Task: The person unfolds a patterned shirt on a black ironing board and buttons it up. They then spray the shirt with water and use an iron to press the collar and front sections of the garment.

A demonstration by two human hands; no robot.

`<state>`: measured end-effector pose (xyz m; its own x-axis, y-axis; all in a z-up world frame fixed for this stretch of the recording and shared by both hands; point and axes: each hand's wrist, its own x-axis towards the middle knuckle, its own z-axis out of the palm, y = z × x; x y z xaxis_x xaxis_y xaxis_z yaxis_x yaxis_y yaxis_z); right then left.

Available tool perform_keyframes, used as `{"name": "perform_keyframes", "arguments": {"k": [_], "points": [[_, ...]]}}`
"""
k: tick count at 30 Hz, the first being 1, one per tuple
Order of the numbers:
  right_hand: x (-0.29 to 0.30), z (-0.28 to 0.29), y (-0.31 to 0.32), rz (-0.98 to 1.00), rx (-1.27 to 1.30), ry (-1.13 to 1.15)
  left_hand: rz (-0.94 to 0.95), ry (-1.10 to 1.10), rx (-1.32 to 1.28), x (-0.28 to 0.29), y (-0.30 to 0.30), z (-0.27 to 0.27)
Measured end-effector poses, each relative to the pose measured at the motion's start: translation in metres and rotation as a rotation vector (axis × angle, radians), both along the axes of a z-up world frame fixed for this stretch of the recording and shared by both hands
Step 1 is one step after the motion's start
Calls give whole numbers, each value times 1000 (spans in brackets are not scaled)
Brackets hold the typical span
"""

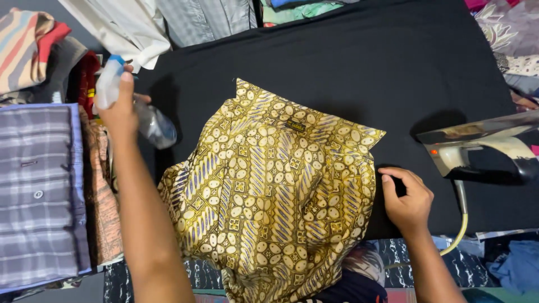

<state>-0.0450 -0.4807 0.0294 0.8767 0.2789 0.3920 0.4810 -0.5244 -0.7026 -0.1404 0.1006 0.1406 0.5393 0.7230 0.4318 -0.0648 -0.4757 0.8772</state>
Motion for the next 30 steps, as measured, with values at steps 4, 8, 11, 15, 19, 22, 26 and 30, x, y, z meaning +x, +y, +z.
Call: {"name": "perform_keyframes", "arguments": {"k": [4, 8, 11, 15, 19, 22, 26, 30], "points": [[-1, 0, -1, 4, -6, 3, -549, 431, -145, -28, -25, 51], [-1, -6, -3, 21, -4, -21, -531, 505, -155, -39, -31, 63], [-1, -7, -4, 9, -21, -23, -517, 419, -165, -44, -29, 57], [-1, -8, -4, -2, -5, -8, -423, 575, -163, -43, -53, 70], [-1, -8, -4, 0, 2, 7, -415, 687, -149, -41, -69, 75], [-2, -4, -3, -15, -3, 24, -410, 731, -83, -38, -83, 78], [-2, -3, -2, -14, 21, 34, -408, 745, -29, -30, -111, 83], [1, -3, -3, 40, 99, -20, -494, 801, 8, -19, -147, 98]]}}
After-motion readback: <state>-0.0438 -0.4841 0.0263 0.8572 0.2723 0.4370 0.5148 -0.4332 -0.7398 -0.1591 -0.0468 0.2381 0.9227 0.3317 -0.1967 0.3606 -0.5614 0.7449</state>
